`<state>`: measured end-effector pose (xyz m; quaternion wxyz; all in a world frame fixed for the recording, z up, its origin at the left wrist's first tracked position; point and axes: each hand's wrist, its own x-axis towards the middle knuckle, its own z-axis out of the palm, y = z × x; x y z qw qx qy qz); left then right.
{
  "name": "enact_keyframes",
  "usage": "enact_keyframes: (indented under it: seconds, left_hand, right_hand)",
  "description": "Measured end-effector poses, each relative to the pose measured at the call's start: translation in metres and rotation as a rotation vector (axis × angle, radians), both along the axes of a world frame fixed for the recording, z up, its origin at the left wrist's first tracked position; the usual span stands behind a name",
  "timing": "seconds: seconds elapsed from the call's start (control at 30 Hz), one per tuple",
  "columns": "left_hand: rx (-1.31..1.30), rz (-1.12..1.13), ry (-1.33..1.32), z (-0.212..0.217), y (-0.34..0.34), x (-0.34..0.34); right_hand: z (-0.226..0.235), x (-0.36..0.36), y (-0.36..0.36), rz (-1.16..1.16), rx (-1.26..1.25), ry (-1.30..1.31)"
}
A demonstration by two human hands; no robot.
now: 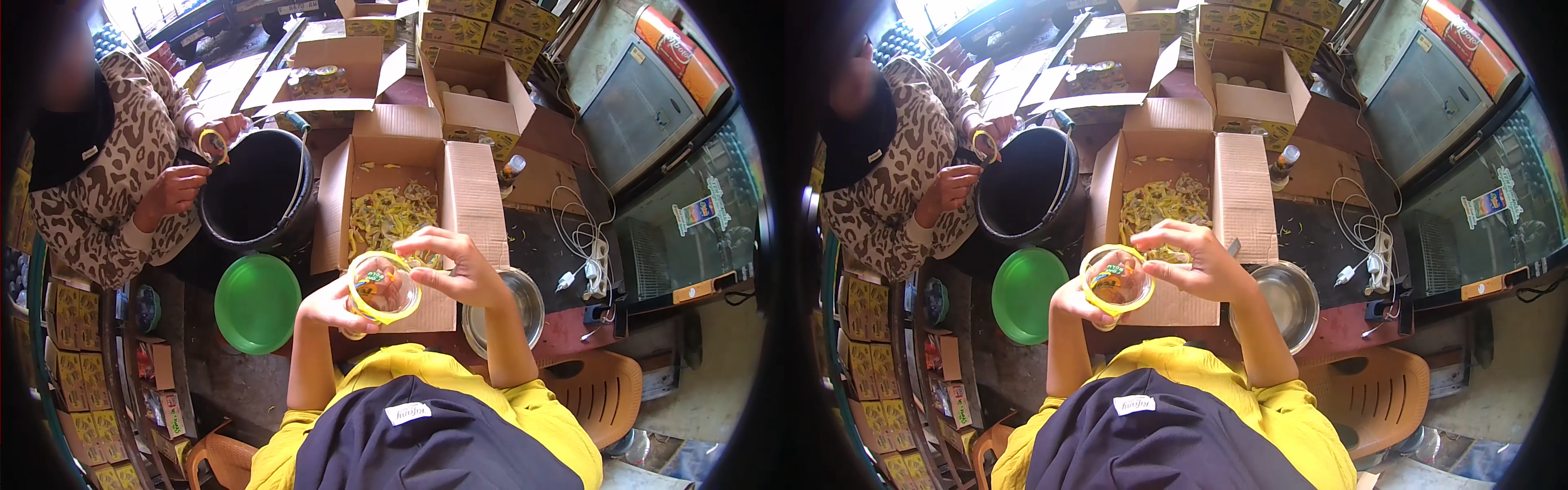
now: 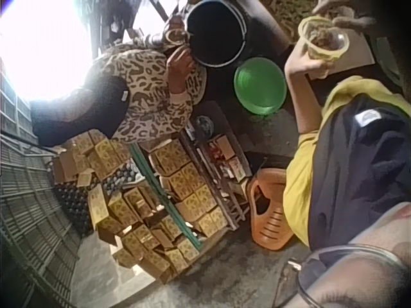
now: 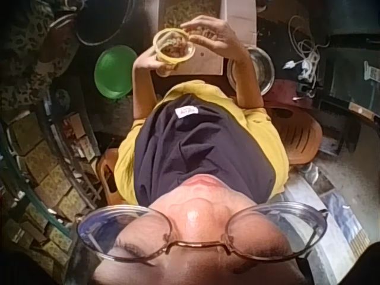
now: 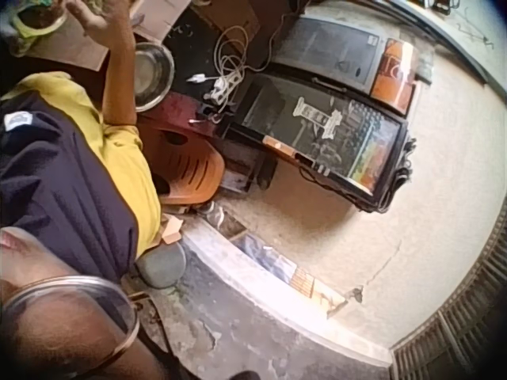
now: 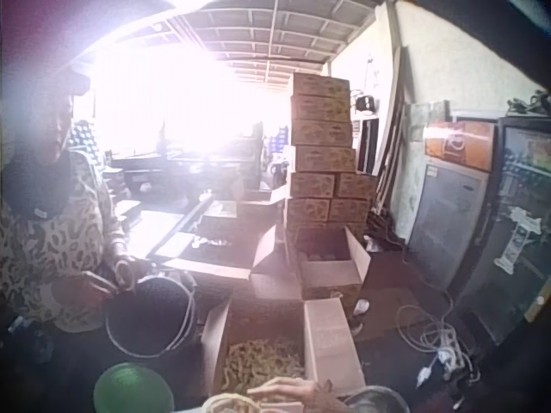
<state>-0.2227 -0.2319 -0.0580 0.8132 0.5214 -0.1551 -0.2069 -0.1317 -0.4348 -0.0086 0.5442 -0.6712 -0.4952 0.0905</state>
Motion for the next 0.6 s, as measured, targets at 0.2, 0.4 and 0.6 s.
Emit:
enact_keyframes:
  seconds: [0.2, 0.4, 0.6]
  left_hand:
    - [0.107, 0.113, -0.273, -0.009, 0.004, 0.013]
    - [0.221, 0.385, -0.317, -0.009, -0.009, 0.016]
    - [0.327, 0.433, -0.375, -0.004, -0.015, 0.016]
  right_hand:
    - [-0.002, 0.000, -0.006, -0.114, -0.092, 0.124]
    - [-0.017, -0.002, -0.001, -0.335, 0.028, 0.002]
    - [-0.016, -0.004, -0.002, -0.354, 0.004, -0.188]
